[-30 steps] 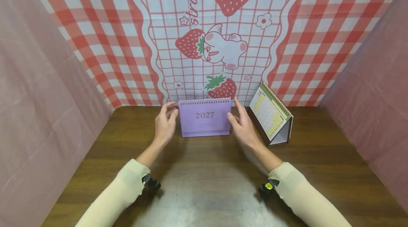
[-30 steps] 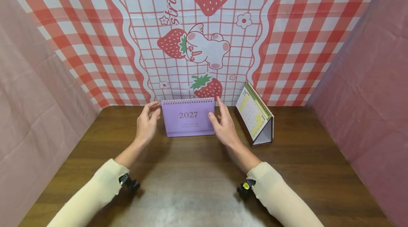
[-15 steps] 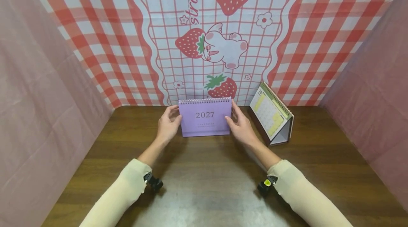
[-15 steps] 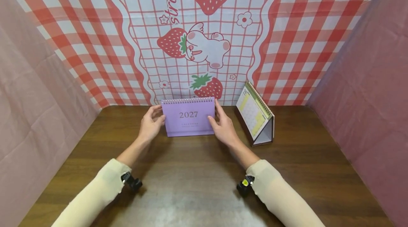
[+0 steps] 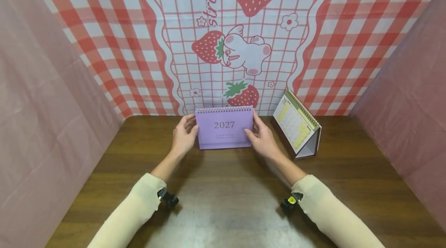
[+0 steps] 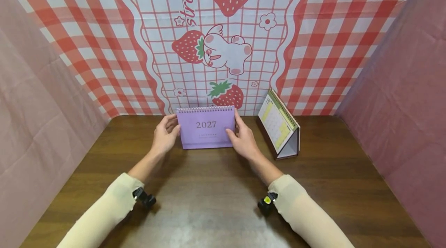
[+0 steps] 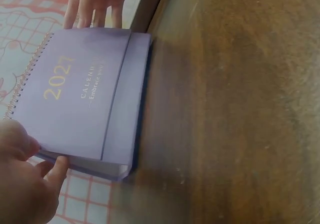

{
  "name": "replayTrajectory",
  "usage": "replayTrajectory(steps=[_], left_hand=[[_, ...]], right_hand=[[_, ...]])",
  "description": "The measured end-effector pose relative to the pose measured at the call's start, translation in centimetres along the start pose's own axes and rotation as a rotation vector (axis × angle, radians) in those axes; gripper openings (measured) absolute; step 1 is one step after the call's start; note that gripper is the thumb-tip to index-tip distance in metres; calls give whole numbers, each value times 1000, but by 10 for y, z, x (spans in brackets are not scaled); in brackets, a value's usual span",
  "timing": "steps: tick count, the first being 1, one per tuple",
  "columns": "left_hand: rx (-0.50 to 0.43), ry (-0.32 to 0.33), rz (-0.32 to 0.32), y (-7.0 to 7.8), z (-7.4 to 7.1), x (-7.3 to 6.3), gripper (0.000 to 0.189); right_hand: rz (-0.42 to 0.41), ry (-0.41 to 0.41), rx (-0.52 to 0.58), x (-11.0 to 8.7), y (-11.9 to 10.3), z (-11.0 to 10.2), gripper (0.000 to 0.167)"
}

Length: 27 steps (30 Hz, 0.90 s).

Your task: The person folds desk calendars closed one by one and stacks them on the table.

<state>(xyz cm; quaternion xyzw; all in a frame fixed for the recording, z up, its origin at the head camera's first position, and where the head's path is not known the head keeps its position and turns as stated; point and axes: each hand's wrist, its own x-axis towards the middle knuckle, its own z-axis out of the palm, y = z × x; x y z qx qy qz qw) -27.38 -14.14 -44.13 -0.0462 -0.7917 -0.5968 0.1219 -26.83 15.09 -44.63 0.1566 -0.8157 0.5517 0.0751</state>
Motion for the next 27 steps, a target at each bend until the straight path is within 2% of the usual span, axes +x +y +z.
replayTrajectory(steps=[3, 8, 11, 14, 15, 16, 21, 24, 27], left_hand=[[15, -3, 14, 2, 0, 0, 43], [-3, -53, -1, 10, -1, 0, 42], [2, -79, -23, 15, -1, 0, 42], [31, -83, -48, 18, -1, 1, 43], [41, -82, -54, 18, 0, 1, 43], [49, -82, -61, 19, 0, 1, 43], [87, -78, -80, 19, 5, 2, 43], [101, -73, -93, 21, 9, 1, 40], [102, -78, -105, 22, 12, 1, 39]], right_hand=[[13, 34, -20, -1, -4, -3, 79], [13, 98, -79, -2, -5, -10, 75], [7, 142, -131, 5, 16, -15, 71], [36, 184, -180, 13, 39, -18, 66], [52, 187, -182, 14, 39, -19, 64], [69, 183, -180, 13, 37, -21, 63], [157, 121, -147, 0, -10, -25, 60], [202, 97, -165, -4, -21, -27, 58], [238, 76, -171, -4, -23, -29, 59]])
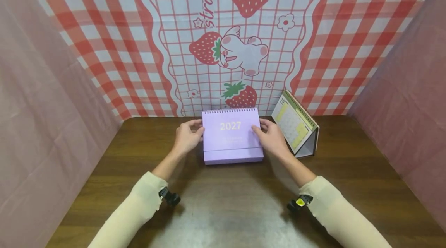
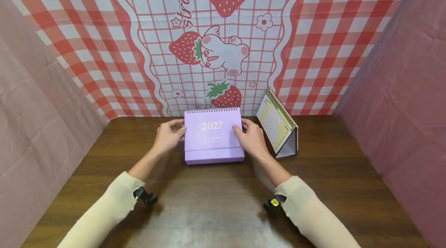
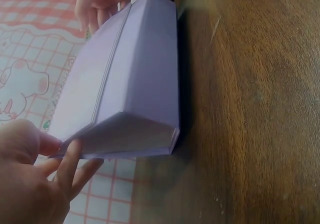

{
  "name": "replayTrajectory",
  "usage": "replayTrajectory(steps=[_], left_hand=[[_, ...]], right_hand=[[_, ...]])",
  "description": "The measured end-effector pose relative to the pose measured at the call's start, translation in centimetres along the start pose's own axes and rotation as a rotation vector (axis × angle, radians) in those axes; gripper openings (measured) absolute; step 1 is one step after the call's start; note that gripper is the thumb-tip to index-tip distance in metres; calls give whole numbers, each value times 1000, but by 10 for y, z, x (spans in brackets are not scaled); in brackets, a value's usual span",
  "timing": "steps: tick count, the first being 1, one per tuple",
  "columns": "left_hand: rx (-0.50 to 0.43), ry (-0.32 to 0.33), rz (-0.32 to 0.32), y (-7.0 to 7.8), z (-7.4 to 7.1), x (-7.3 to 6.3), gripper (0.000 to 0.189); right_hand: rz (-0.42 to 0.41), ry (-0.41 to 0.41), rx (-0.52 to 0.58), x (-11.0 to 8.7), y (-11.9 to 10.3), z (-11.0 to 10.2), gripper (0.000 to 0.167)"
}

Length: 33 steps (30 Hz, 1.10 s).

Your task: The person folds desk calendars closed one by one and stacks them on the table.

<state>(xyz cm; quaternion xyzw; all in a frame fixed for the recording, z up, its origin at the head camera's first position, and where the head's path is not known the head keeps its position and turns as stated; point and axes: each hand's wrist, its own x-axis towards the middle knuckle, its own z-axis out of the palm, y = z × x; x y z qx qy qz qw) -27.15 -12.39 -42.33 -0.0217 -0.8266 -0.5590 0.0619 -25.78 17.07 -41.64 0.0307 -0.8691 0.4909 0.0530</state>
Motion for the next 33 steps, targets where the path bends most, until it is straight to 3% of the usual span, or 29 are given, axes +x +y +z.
replayTrajectory(steps=[8, 14, 18, 25, 33], left_hand=[[7, -39, -20, -1, 7, 1, 38], [72, -102, -25, -2, 11, 1, 41], [131, -152, -28, -5, 14, 3, 44], [172, -177, -50, -14, 21, 6, 44], [154, -194, -131, -18, 30, 3, 41]], right_hand=[[22, -38, -66, 0, 12, -5, 69], [0, -31, -222, 25, 63, 1, 80], [1, -78, -271, 39, 88, 6, 91], [19, -106, -309, 40, 92, 7, 91], [127, -203, -365, 34, 86, 9, 103]])
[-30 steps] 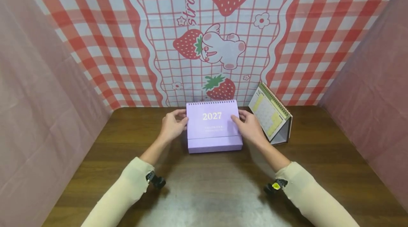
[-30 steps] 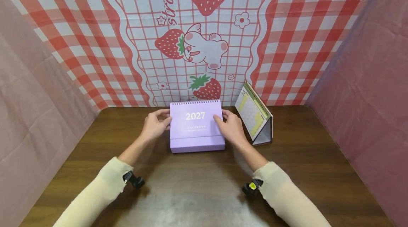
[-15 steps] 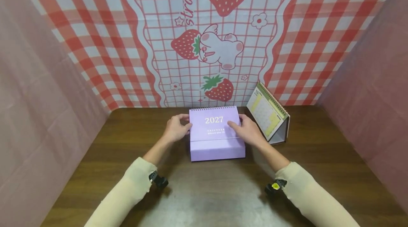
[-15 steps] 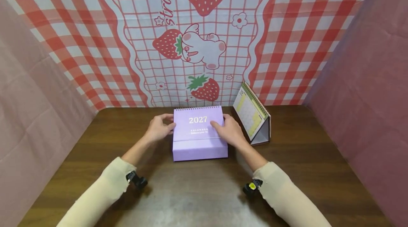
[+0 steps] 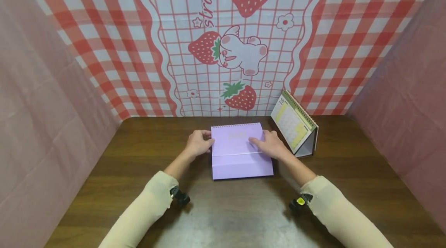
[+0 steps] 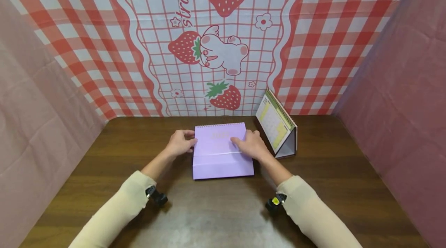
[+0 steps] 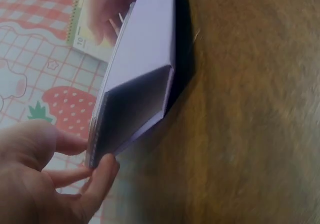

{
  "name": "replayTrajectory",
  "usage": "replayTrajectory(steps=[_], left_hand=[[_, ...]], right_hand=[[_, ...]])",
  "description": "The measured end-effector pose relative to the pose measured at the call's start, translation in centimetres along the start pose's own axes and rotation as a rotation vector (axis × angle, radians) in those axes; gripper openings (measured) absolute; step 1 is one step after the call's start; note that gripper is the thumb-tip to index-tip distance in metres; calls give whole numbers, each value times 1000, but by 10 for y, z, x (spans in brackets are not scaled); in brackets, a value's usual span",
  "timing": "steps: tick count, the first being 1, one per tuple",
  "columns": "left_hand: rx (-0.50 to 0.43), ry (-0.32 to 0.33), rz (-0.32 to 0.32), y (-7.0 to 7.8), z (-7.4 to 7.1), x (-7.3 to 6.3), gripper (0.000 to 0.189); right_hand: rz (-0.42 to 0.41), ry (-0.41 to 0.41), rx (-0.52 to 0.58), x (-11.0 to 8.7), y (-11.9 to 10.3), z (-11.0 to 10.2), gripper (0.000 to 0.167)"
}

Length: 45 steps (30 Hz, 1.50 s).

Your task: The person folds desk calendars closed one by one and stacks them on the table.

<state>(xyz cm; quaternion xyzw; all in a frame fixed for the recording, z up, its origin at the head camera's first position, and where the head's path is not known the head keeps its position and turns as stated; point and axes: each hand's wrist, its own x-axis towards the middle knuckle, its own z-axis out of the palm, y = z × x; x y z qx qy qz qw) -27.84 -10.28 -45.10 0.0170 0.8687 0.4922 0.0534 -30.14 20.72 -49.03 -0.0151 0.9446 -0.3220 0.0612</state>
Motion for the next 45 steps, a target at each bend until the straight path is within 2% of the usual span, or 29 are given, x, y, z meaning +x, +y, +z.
replayTrajectory(steps=[5, 10, 15, 20, 22, 25, 27, 29, 32, 35, 39, 42, 45], left_hand=[[22, -6, -20, -3, 7, 0, 38], [50, 3, -8, -5, 11, 1, 40], [86, 14, 14, -4, 13, -2, 42], [44, -8, -9, -3, 12, 0, 43], [50, -20, -25, -4, 10, 4, 44], [142, 2, 12, -19, 15, 24, 49], [234, 29, 81, -30, 22, 38, 55], [319, 39, 180, -41, 31, 50, 61], [420, -9, 318, -44, 43, 55, 68], [517, -93, 386, -44, 55, 54, 76], [605, -216, 381, -38, 63, 44, 86], [638, -275, 372, -33, 64, 37, 87], [639, -304, 362, -30, 64, 34, 85]], right_hand=[[-22, -30, -64, -5, -1, 1, 96], [-66, -22, -134, -5, 4, 2, 88], [-91, -7, -160, -8, 6, 2, 85], [-102, 0, -186, -18, -7, -4, 85], [-110, 6, -203, -21, -14, -8, 87], [-120, 7, -241, -24, -23, -14, 91], [-132, 14, -244, -21, -23, -11, 93], [-167, 3, -256, -16, -20, -4, 96], [-222, -8, -263, -12, -18, 9, 94], [-257, -62, -297, -21, -33, 11, 87], [-307, -104, -347, -30, -47, 11, 77], [-343, -101, -372, -18, -33, 22, 77], [-340, -116, -415, -4, -19, 32, 78]])
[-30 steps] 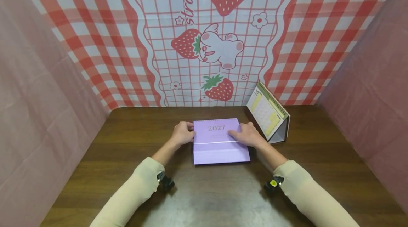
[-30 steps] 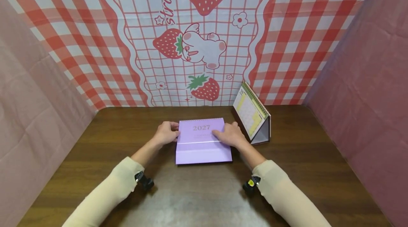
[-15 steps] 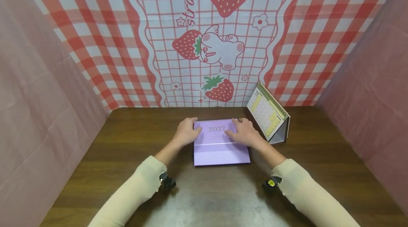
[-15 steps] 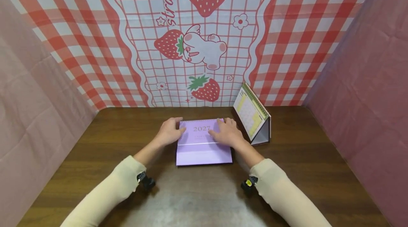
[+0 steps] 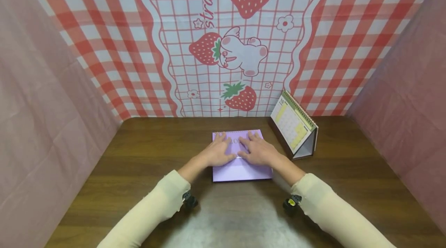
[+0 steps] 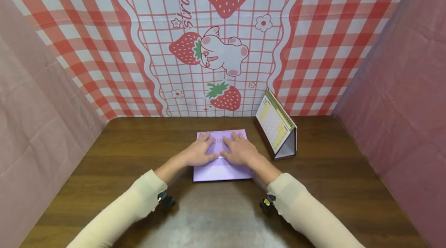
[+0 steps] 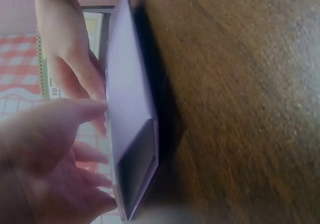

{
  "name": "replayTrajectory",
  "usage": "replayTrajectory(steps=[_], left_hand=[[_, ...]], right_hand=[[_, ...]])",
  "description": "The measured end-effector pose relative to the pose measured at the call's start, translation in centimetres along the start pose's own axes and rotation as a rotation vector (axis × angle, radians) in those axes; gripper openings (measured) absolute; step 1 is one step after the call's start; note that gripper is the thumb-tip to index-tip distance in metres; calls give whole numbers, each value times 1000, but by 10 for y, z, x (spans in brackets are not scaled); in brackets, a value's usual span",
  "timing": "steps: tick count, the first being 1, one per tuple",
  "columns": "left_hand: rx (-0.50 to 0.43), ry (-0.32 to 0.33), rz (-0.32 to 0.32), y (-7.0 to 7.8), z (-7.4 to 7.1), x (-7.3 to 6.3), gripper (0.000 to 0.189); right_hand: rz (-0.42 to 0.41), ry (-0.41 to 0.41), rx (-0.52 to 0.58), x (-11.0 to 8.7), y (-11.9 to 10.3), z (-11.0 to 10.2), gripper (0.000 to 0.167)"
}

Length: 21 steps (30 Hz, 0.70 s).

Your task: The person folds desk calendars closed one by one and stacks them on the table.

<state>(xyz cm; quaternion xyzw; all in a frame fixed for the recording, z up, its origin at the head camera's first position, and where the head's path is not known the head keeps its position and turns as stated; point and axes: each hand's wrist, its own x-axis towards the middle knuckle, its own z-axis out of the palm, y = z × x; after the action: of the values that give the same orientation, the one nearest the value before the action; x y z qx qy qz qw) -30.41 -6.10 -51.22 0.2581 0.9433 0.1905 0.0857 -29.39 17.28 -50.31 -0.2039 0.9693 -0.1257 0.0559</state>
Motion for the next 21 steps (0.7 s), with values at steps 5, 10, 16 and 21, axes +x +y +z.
replayTrajectory(steps=[5, 10, 16, 21], left_hand=[[11, -25, -2, 0, -1, 0, 81], [40, -10, -10, -1, 2, 4, 80], [17, 15, -3, 2, 4, 7, 79], [40, 20, -2, 3, 4, 7, 80]], right_hand=[[27, -37, -33, 6, 5, 6, 76], [49, 0, -59, -2, -5, 4, 74], [43, 32, -74, -8, -12, 4, 74], [44, 22, -74, -6, -10, 6, 76]])
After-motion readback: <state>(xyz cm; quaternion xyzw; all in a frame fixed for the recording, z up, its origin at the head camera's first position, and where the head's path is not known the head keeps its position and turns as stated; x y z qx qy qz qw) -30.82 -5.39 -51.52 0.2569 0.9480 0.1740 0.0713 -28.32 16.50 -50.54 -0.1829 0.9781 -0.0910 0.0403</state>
